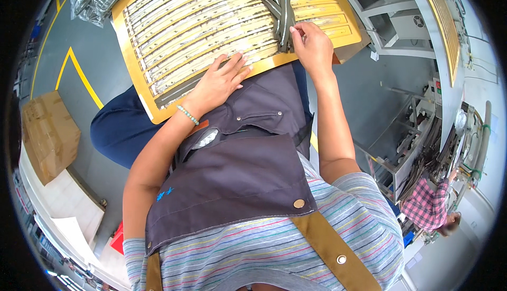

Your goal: The recorder organizes and places small leather straps into a wooden jig/mold for further processing.

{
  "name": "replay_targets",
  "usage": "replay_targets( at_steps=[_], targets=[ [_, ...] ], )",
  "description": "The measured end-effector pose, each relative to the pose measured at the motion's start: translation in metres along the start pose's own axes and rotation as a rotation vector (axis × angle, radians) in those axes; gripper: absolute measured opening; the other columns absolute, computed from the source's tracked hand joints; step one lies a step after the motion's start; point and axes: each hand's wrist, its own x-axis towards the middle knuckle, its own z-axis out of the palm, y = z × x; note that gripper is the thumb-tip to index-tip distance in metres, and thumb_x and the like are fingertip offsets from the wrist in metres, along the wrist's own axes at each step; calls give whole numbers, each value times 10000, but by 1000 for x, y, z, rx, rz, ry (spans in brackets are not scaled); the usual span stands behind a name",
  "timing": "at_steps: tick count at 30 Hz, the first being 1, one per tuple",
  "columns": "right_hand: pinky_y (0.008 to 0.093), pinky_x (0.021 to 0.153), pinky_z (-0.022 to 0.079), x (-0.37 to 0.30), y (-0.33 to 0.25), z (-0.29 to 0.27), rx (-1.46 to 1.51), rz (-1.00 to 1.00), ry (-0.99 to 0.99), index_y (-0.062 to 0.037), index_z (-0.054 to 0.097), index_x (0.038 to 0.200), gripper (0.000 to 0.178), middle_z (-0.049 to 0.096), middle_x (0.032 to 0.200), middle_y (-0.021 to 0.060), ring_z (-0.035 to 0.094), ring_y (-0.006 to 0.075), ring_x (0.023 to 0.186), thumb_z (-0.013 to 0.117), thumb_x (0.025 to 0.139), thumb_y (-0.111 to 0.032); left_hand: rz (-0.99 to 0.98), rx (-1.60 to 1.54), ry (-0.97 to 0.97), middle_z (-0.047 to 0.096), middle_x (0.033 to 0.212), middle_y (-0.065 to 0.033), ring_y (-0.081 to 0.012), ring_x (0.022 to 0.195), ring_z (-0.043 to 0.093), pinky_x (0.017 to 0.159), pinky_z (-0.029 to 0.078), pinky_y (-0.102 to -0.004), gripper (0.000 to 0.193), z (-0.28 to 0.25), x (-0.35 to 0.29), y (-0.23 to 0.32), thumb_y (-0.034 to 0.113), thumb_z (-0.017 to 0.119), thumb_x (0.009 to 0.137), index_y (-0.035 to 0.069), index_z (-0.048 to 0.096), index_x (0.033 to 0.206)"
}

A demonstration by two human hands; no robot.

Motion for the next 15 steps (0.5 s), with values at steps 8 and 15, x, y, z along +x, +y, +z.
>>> replay_targets(
  at_steps=[8, 15],
  targets=[
    [409, 701, 519, 0, 10, 37, -182, 45, 13, -53, 696, 857, 216, 671, 862, 81, 663, 282, 781, 748, 878, -262, -130, -137, -13, 409, 1628, 7, -277, 1507, 330, 1221, 266, -492, 580, -29, -47, -14, 350, 600, 976, 106, 508, 1495],
    [408, 698, 525, 5, 21, 34, -43, 180, -71, -63, 729, 872, 270, 673, 842, 81, 665, 279, 767, 769, 865, -330, -390, -163, -164, 469, 1588, 26, -301, 1498, 347, 1219, 281, -480, 478, -71, -168, -32, 178, 624, 973, 100, 573, 1442]
  ],
)
